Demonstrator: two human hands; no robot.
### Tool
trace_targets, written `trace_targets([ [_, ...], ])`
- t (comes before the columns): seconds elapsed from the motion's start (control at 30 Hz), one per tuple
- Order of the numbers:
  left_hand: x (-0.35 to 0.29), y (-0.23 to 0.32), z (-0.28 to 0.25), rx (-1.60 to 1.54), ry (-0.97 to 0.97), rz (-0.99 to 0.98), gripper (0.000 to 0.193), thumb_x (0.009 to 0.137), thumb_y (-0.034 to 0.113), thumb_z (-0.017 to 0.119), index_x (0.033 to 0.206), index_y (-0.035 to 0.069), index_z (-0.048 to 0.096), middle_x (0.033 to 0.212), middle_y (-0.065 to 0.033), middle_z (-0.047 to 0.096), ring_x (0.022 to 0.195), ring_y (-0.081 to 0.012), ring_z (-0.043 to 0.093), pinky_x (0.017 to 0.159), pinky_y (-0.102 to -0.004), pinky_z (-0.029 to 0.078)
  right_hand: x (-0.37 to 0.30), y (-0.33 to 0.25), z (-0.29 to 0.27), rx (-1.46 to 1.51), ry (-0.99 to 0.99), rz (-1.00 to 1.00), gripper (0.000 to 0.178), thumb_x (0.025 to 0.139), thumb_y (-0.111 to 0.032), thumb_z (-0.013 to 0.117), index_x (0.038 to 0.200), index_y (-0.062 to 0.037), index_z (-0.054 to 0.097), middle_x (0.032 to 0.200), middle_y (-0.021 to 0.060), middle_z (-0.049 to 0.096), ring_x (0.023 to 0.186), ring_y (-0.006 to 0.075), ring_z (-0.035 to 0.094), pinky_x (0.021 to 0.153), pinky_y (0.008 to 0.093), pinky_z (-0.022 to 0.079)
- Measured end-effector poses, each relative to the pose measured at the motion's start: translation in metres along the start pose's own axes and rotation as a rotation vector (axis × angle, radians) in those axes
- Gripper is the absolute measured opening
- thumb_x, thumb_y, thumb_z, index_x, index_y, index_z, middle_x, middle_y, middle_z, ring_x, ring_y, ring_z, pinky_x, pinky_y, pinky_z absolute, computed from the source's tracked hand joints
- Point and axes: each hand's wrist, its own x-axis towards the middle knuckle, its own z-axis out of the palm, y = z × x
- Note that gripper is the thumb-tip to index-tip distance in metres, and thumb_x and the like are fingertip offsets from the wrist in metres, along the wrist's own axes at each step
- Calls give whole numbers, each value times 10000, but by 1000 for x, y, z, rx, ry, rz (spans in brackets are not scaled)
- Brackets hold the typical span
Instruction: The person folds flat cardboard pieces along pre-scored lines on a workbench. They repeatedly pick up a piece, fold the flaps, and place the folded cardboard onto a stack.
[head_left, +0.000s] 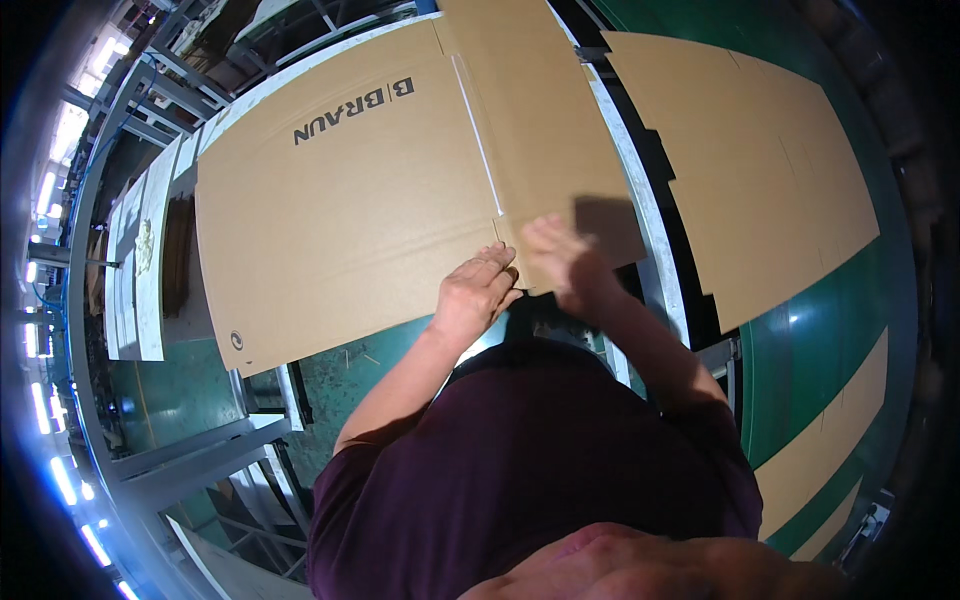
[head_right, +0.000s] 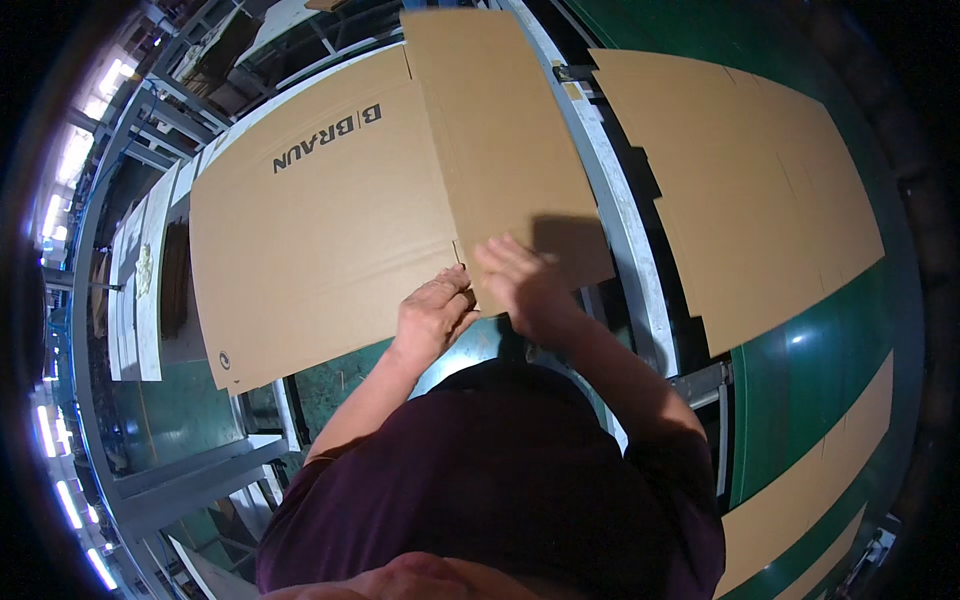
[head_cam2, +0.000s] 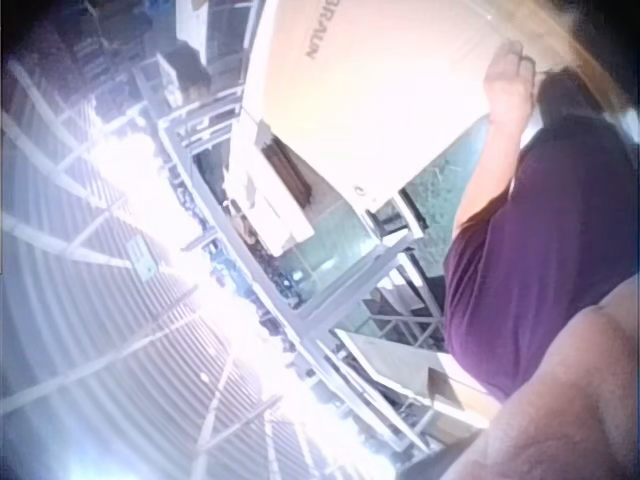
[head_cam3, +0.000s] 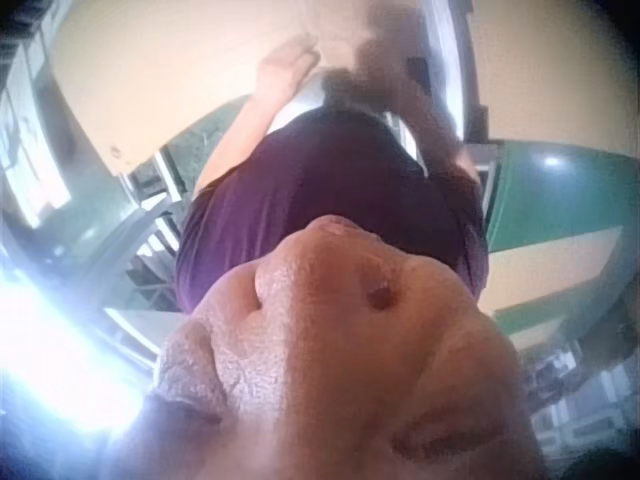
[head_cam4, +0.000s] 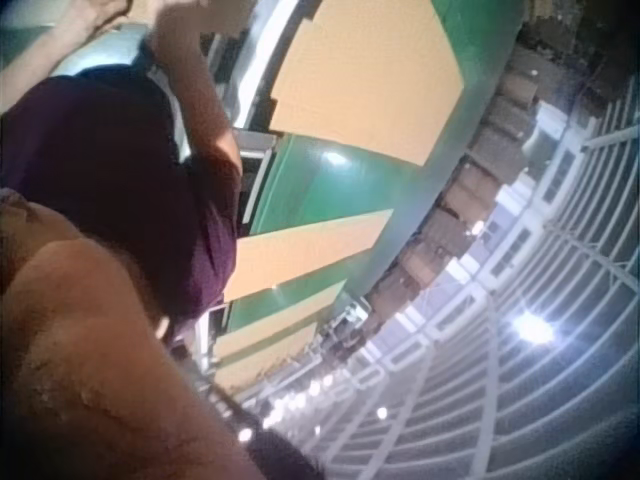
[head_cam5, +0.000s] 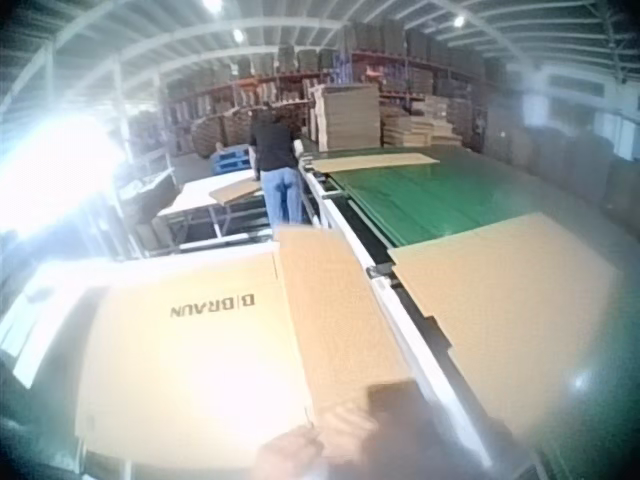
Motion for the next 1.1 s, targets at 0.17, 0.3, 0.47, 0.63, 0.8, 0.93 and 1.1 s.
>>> trace_targets([
  [0.17,-11,-2,15,-33,46,6,294,663,169,782,881,25,646,1038,-142,647,1015,-317,631,871,-403,531,-11,16,49,169,-54,-48,226,696,43,527,908,42,604,1243,235,560,1184,381,522,1079,492,355],
  [0.3,-9,2,7,-120,79,-115,387,670,188,782,984,9,643,1106,-167,620,1057,-335,605,866,-401,523,-6,12,44,157,-37,-52,223,697,46,546,910,31,611,1202,217,585,1182,378,521,1068,483,367],
  [0.47,2,-2,-5,106,-70,-5,502,696,253,766,1086,-29,619,1181,-199,587,1107,-347,574,901,-375,504,9,14,11,261,-152,137,190,790,-48,538,958,-4,615,1196,221,573,1187,373,502,1067,482,345],
  [0.63,19,-15,-13,125,-226,144,425,685,267,746,999,4,630,1085,-139,582,1055,-311,565,822,-352,525,59,161,44,-181,491,352,282,855,-142,527,1056,40,604,1069,226,608,1011,398,562,894,433,443],
  [0.8,41,-29,-8,142,-341,287,274,642,299,720,772,100,583,878,-65,482,846,-236,507,686,-362,442,139,258,34,395,375,1006,340,897,-259,549,1063,22,642,1056,186,659,951,295,622,846,388,466],
  [0.93,47,-40,7,-32,-344,247,271,658,312,681,843,139,584,902,-59,507,887,-225,500,708,-365,391,183,212,3,829,302,1246,500,950,-358,504,1237,49,542,1284,175,559,1195,298,506,970,394,410],
  [1.1,37,-45,29,-161,-314,243,319,648,317,696,884,128,596,930,-59,514,920,-225,501,717,-366,398,163,237,45,51,194,1193,520,960,-466,368,1209,-79,609,1204,202,607,1139,346,554,968,421,413],
])
